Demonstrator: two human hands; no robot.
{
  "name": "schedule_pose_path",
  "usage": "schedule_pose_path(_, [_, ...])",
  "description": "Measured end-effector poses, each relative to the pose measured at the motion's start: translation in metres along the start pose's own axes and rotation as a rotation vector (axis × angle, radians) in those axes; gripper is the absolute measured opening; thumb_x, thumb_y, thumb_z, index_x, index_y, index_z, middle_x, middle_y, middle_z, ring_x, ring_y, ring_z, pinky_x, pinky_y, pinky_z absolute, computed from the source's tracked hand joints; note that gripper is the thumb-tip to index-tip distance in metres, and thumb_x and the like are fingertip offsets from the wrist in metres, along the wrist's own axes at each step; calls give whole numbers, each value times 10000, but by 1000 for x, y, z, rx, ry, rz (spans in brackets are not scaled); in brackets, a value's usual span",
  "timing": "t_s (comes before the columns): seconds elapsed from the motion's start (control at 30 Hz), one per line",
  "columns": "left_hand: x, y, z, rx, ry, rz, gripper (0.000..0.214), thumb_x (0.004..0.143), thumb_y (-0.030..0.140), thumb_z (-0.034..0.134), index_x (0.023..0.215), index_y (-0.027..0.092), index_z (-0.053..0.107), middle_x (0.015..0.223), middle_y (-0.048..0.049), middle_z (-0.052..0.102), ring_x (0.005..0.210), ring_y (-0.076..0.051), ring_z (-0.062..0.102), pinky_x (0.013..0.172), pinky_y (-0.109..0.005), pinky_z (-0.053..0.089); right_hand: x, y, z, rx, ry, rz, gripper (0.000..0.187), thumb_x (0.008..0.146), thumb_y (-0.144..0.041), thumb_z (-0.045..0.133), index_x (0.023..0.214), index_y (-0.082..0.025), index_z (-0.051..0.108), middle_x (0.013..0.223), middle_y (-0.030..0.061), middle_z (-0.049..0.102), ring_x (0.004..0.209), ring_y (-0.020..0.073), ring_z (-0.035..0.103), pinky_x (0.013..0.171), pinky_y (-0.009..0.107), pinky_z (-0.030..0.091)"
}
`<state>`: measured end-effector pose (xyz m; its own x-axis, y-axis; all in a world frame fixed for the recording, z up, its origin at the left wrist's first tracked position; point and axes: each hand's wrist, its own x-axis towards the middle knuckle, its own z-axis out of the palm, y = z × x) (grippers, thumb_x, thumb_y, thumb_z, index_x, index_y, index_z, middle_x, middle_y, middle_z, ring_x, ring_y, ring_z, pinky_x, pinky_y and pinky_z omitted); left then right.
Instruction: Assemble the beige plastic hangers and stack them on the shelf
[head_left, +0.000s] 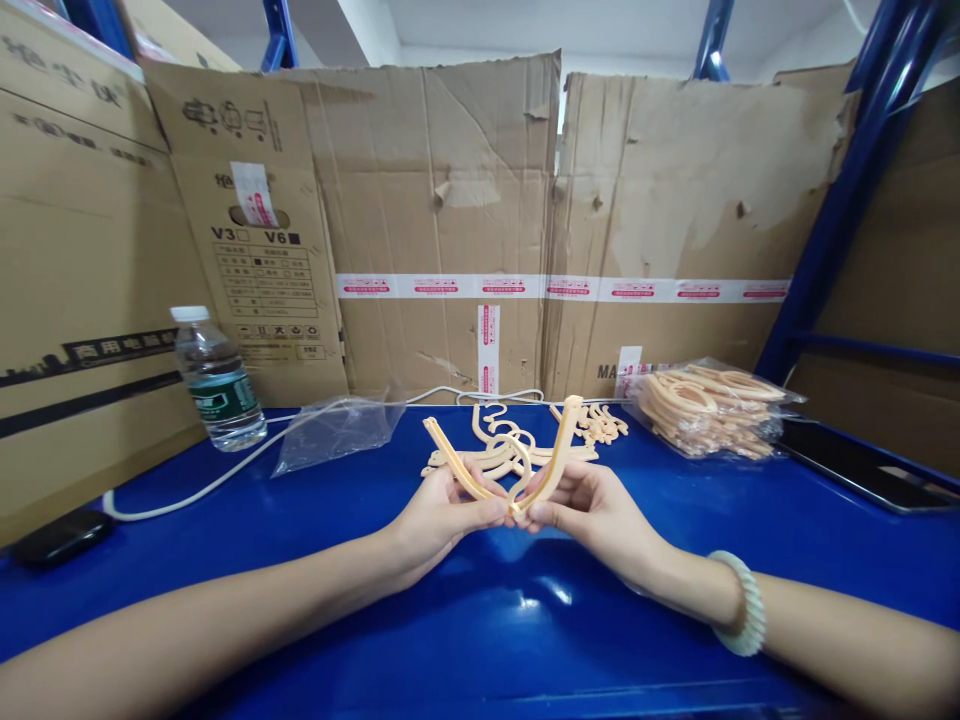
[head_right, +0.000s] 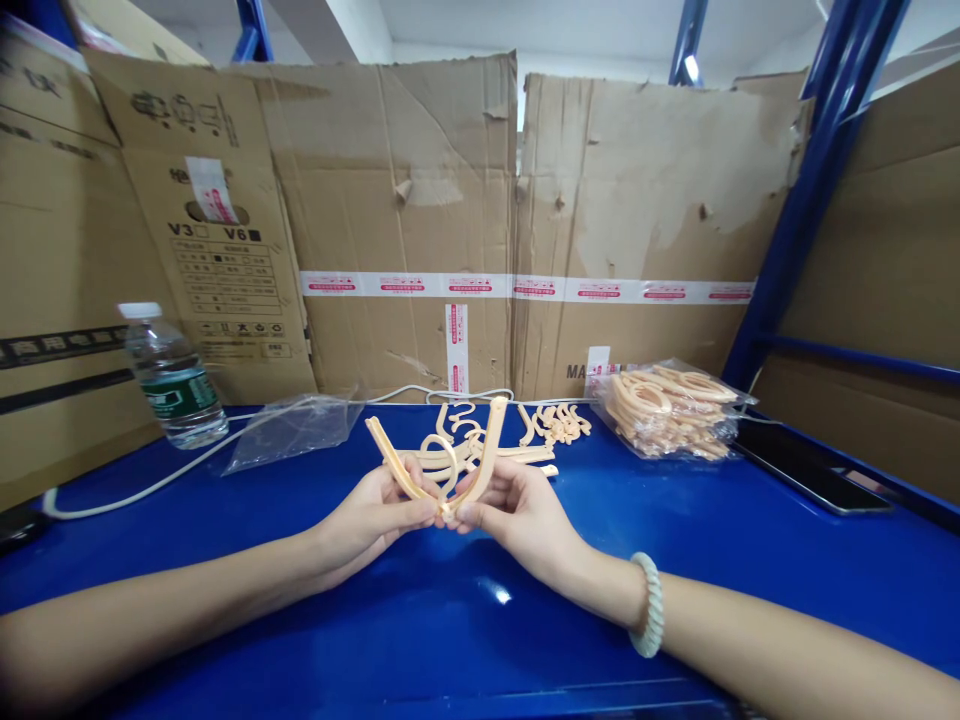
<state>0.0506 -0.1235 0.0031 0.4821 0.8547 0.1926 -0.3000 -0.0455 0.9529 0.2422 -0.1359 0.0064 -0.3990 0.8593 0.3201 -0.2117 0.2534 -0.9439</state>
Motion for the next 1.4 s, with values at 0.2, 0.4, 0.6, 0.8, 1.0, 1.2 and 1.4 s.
schedule_pose_path(0.2, [0, -5, -1, 48, 41, 40, 408, 667, 175, 800, 731, 176, 398, 723, -25, 711, 689, -172, 685, 705, -306, 531, 1, -1, 4, -38, 62, 28, 264, 681, -277, 797, 816, -137, 618, 705, 19, 709, 654, 141, 692, 661, 244, 578])
schedule_pose_path(0.4, [0, 0, 1, 113, 156, -7, 413, 635, 200, 830, 725, 162, 429, 691, -15, 691, 654, -145, 676, 628, -229, 521, 8, 0, -1, -41, 130, 84, 311, 617, -281, 830, 776, -141, 602, 685, 0, 676, 630, 144, 676, 566, 229, 565])
schedule_pose_path(0.6, [11, 22, -16, -25, 265, -63, 386, 589, 190, 859, 655, 144, 482, 650, -14, 664, 656, -116, 664, 632, -160, 520, 24, -26, -56, -255, 26, -5, 264, 639, -303, 817, 753, -148, 636, 741, 8, 664, 620, 119, 635, 560, 226, 533])
schedule_pose_path(0.8, [27, 42, -51, 21, 361, -54, 239, 580, 135, 833, 703, 109, 629, 732, -53, 686, 684, -118, 664, 687, -163, 531, 33, -51, -106, -953, -81, -279, 218, 785, -367, 688, 816, -152, 687, 819, 60, 700, 738, 176, 650, 697, 305, 525])
schedule_pose_path(1.0, [28, 73, -81, 625, 47, -101, 205, 652, 241, 793, 771, 131, 667, 783, -58, 715, 749, -152, 662, 718, -214, 506, 30, -58, -108, -1202, -282, -264, 143, 817, -297, 628, 818, -165, 683, 817, 48, 692, 738, 165, 636, 685, 276, 500])
schedule_pose_path(1.2, [19, 82, -74, 1304, -342, 141, 88, 778, 255, 652, 793, 176, 688, 770, -17, 699, 721, -155, 633, 678, -228, 456, 27, -49, -95, -1280, -480, -226, 16, 726, -184, 687, 722, -170, 679, 861, 41, 653, 877, 193, 597, 810, 316, 453])
schedule_pose_path(1.4, [16, 66, -66, 1613, -429, 288, 113, 817, 155, 545, 761, 164, 643, 734, -27, 650, 658, -150, 575, 605, -231, 375, 25, -42, -94, -1328, -509, -96, 93, 773, -249, 703, 740, -162, 708, 761, 32, 647, 732, 162, 588, 698, 273, 439])
